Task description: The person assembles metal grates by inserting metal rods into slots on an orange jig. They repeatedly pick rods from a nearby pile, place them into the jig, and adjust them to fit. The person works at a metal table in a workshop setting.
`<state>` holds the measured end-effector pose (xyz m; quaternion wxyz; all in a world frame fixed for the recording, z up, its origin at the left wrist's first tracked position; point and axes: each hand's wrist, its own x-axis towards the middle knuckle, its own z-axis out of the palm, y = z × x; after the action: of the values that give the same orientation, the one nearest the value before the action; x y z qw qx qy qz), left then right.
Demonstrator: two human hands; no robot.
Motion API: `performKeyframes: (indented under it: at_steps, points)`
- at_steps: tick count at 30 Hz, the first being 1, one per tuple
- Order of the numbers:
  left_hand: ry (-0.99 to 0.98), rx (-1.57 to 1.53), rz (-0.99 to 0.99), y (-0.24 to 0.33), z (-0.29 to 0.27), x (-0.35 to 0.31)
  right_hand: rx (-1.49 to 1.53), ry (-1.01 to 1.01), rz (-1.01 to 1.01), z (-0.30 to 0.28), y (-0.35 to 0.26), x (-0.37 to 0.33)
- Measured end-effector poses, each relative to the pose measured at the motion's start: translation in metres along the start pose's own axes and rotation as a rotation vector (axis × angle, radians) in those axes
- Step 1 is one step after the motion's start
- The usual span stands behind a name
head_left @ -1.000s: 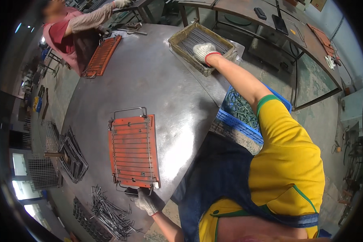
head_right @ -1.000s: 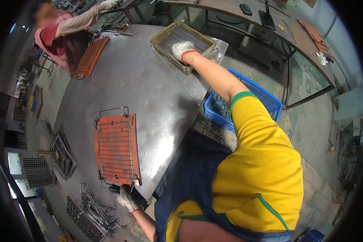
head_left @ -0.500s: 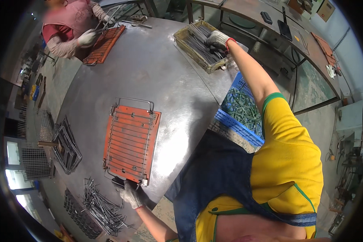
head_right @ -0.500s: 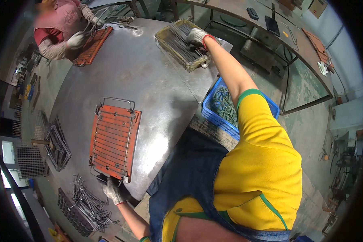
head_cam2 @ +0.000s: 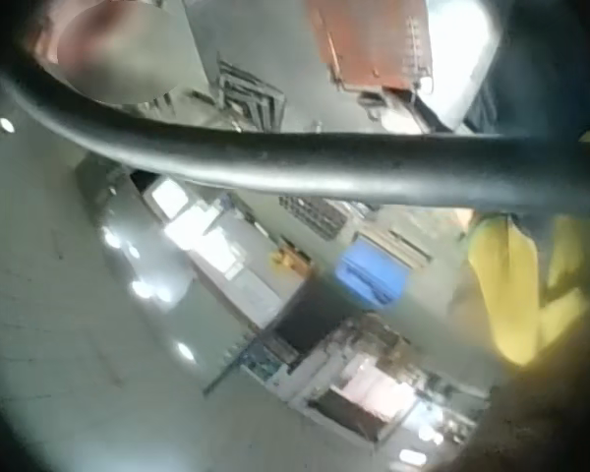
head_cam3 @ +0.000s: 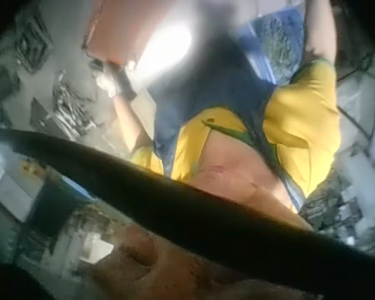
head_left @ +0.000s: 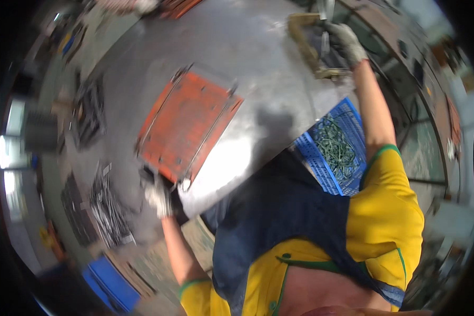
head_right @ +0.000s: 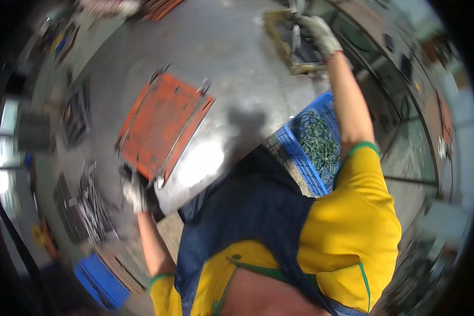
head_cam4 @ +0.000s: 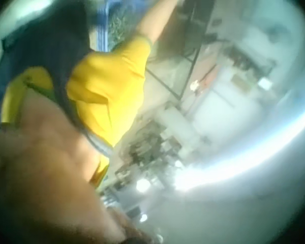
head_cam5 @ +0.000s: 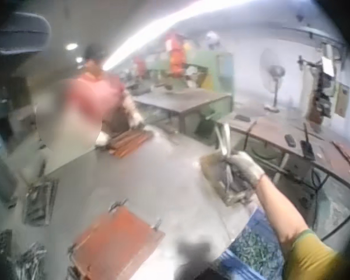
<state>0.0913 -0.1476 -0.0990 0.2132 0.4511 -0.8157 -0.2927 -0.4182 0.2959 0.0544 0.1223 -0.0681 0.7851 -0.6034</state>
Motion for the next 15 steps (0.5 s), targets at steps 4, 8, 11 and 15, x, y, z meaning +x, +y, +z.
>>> performKeyframes:
  at_steps: [4,8,11,15]
  points:
    - [0.125,0.096,-0.111,0.049,0.0,-0.004,0.256,-0.39,-0.154,0.079,0.005,-0.053]
    - [0.328,0.226,0.254,0.072,-0.008,-0.001,-0.046,-0.71,-0.095,0.173,-0.014,-0.143]
    - [-0.092,-0.651,-0.065,0.171,-0.016,-0.041,-0.018,-0.948,-0.048,0.223,-0.008,-0.183]
    - [-0.559,-0.486,0.128,0.2,-0.001,-0.046,-0.224,-1.077,-0.202,0.26,0.01,-0.205]
